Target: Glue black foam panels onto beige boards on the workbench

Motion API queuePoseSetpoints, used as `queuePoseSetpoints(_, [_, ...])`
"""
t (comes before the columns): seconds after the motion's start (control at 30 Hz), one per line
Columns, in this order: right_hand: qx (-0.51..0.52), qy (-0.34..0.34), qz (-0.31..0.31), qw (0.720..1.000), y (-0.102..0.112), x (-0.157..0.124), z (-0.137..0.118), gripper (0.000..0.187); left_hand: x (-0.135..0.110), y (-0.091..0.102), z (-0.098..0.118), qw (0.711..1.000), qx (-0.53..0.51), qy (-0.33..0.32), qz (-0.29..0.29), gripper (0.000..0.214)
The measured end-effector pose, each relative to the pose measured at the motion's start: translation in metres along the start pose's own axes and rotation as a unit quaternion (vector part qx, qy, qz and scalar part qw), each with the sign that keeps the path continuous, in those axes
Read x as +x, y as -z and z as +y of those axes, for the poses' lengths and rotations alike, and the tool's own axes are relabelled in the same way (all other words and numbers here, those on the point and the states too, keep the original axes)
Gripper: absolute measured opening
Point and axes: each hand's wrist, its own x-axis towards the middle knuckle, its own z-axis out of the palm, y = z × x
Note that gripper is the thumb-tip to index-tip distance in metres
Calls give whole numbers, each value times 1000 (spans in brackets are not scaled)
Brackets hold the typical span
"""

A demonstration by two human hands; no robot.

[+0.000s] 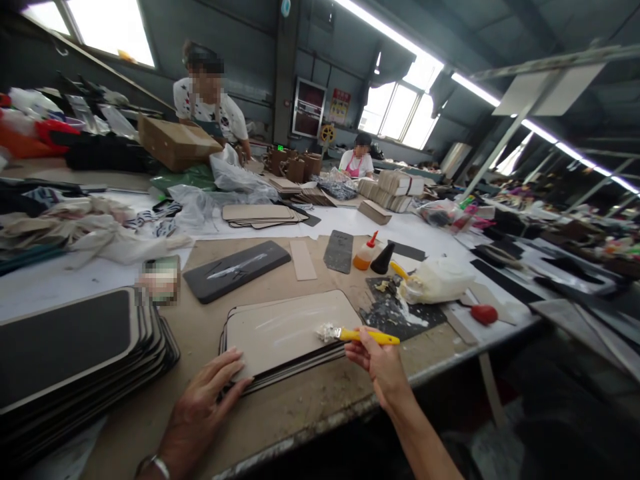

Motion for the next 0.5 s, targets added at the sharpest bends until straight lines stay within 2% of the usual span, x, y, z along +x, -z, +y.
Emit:
queuePoseSetpoints(0.07, [-22, -14, 16, 1000, 9, 9, 3, 37, -1, 0, 1, 1000, -3, 12, -4, 19])
queuePoseSetpoints(0.13, [-55, 15, 47, 997, 17, 18, 0, 38, -1, 0, 1, 1000, -5, 17, -9, 19])
queuePoseSetpoints(0.2, [-105, 76, 67, 989, 20, 21, -5, 39, 0, 0, 1, 1000, -3, 14, -16, 18])
queuePoseSetpoints(0.27, [-171, 162, 65, 970, 17, 16, -7, 35, -1, 1, 2, 1000, 0, 8, -26, 18])
queuePoseSetpoints(0.33, [-257, 271, 52, 926, 7, 4, -3, 28, -2, 3, 3, 999, -3, 8, -40, 21])
queuePoseSetpoints(0.4, [-361, 370, 28, 856, -5, -11, 9, 22, -3, 3, 1, 998, -14, 15, -56, 23])
queuePoseSetpoints(0.47, [-433, 413, -39, 800, -19, -28, 23, 20, -4, 2, -6, 996, -34, 27, -73, 28])
queuePoseSetpoints(0.5, [-456, 415, -74, 784, -26, -38, 29, 20, -5, 0, -10, 994, -52, 29, -89, 30])
